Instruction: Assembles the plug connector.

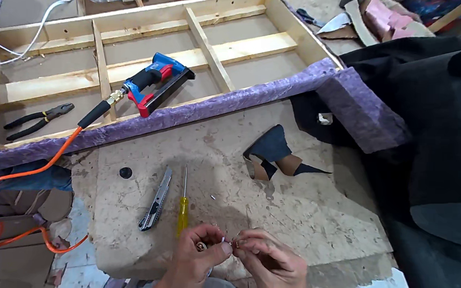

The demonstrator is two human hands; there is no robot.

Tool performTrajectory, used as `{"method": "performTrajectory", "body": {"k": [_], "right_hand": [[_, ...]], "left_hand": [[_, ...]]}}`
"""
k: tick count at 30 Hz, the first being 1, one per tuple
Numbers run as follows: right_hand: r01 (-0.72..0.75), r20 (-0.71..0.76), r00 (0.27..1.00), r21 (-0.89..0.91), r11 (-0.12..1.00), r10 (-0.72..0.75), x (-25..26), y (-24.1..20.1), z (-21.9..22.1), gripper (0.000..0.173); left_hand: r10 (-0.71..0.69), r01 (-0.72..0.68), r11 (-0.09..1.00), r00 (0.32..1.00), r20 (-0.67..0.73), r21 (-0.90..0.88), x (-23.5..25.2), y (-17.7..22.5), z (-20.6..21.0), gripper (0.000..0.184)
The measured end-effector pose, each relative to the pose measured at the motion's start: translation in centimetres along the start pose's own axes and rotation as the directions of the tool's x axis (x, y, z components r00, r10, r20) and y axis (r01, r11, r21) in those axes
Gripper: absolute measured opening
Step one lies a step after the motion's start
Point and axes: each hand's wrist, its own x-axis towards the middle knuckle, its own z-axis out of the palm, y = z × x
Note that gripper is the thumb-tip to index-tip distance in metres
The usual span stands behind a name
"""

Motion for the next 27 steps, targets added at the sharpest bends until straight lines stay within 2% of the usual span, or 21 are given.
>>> {"method": "performTrajectory", "body": {"k": [5, 8, 11, 14, 17, 22, 27], "right_hand": [[-0.042, -0.031, 0.999, 0.039, 0.998, 0.044, 0.2, 0.2, 1.1, 0.016], [-0.059, -0.060, 0.996, 0.044, 0.997, 0.061, 0.6, -0.1, 1.3, 0.018], [-0.057, -0.102, 0.993, -0.019, 0.998, 0.055, 0.9, -0.5, 1.4, 0.023], [-0.069, -0.146, 0.988, -0.108, 0.992, 0.053, 1.1, -1.1, 1.6, 0.036], [-0.103, -0.158, 0.985, -0.201, 0.974, 0.072, 1.2, -1.8, 1.8, 0.047], [-0.116, -0.115, 0.990, -0.284, 0.952, 0.086, 1.6, -2.4, 2.0, 0.050], [-0.118, -0.064, 0.993, -0.332, 0.936, 0.103, 2.1, -3.1, 2.1, 0.052]], "left_hand": [[0.050, -0.042, 0.992, 0.997, -0.066, 0.120, 0.1, -0.1, -0.2, 0.011], [0.165, -0.146, 0.962, 0.984, -0.064, 0.233, 0.0, 0.3, -0.3, 0.012], [0.304, -0.268, 0.892, 0.952, -0.044, 0.364, 0.1, 0.6, -0.3, 0.010], [0.366, -0.324, 0.848, 0.931, -0.021, 0.419, 0.2, 0.6, -0.3, 0.008], [0.374, -0.345, 0.842, 0.927, 0.011, 0.416, 0.3, 0.6, -0.5, 0.011], [0.297, -0.289, 0.867, 0.954, 0.044, 0.406, 0.5, 1.3, -0.9, 0.029], [0.264, -0.302, 0.853, 0.953, 0.147, 0.426, 0.5, 2.2, -1.0, 0.032]]}}
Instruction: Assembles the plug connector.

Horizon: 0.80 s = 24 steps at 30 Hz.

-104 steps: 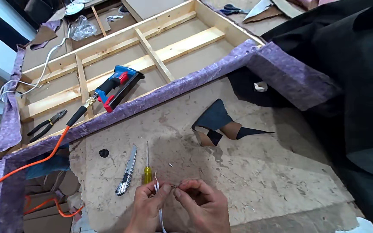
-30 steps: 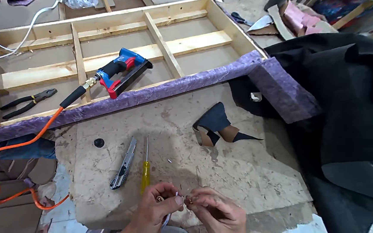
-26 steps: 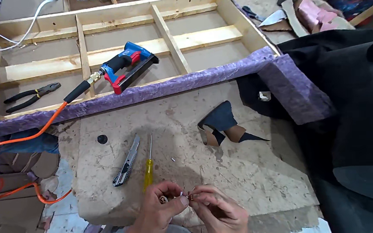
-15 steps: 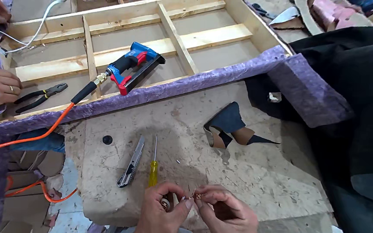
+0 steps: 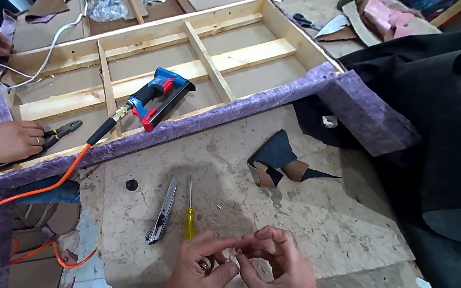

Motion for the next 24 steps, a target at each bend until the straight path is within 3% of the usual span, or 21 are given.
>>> {"method": "performTrajectory", "body": {"k": [6, 16, 24], "right_hand": [[0.021, 0.041, 0.999, -0.051, 0.998, -0.019, 0.3, -0.8, -0.3, 0.048], [-0.006, 0.085, 0.996, -0.145, 0.989, 0.019, -0.1, -1.2, -1.3, 0.049], [0.173, -0.039, 0.981, -0.284, 0.943, -0.191, -1.3, 0.1, -0.9, 0.033]], "left_hand": [[0.031, -0.035, 0.997, 0.998, 0.059, 0.075, 0.3, 0.6, -0.3, 0.032], [-0.052, 0.042, 0.990, 0.996, 0.073, 0.131, 0.1, 1.2, 0.1, 0.032], [-0.172, 0.173, 0.981, 0.985, -0.013, 0.083, 0.1, 1.5, 1.1, 0.033]]}}
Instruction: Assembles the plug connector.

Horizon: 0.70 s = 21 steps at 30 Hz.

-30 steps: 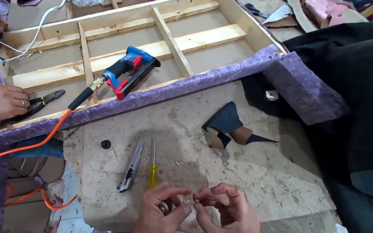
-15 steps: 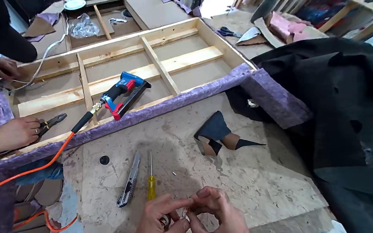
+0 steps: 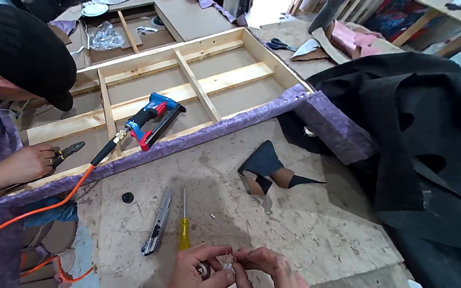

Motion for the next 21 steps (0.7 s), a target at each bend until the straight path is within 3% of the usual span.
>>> {"method": "performTrajectory", "body": {"k": [7, 13, 21], "right_hand": [[0.052, 0.015, 0.999, -0.034, 0.998, -0.051, -0.6, 0.8, -0.1, 0.025], [0.091, -0.031, 0.995, -0.022, 0.996, -0.092, -1.0, 1.1, 0.3, 0.021], [0.150, -0.041, 0.988, -0.037, 0.988, -0.151, -1.7, 1.8, -0.2, 0.020]], "left_hand": [[-0.102, 0.103, 0.983, 0.995, 0.014, -0.150, -0.1, -0.4, 0.4, 0.034], [-0.137, 0.138, 0.974, 0.990, 0.018, -0.179, -0.1, -0.3, 0.6, 0.032], [-0.229, 0.251, 0.949, 0.965, 0.131, -0.191, 0.3, 0.0, 0.1, 0.025]]}}
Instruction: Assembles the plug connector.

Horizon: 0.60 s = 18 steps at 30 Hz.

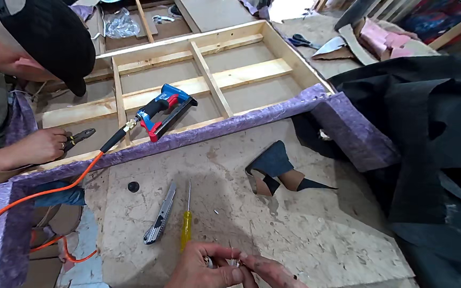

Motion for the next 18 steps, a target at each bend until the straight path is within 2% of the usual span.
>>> {"method": "performTrajectory", "body": {"k": [6, 11, 14, 18], "right_hand": [[0.064, 0.051, 0.997, -0.017, 0.998, -0.063, -0.2, 0.2, -0.9, 0.023], [-0.022, 0.044, 0.999, 0.076, 0.997, 0.019, -0.2, -0.4, -1.4, 0.020], [-0.007, 0.068, 0.998, 0.100, 0.995, 0.000, -0.2, -0.2, -1.6, 0.013], [0.023, 0.144, 0.989, 0.026, 0.999, -0.026, -0.1, 0.1, -2.5, 0.014]], "left_hand": [[-0.094, 0.097, 0.994, 0.993, 0.072, -0.044, 0.1, 0.2, 0.1, 0.015], [-0.050, 0.057, 0.997, 0.991, 0.123, -0.052, -0.2, -0.1, 0.0, 0.011], [-0.040, 0.048, 0.998, 0.986, 0.163, -0.046, -0.3, -0.1, -0.1, 0.009], [-0.076, 0.082, 0.996, 0.984, 0.161, -0.028, -0.3, 0.2, 0.0, 0.007]]}}
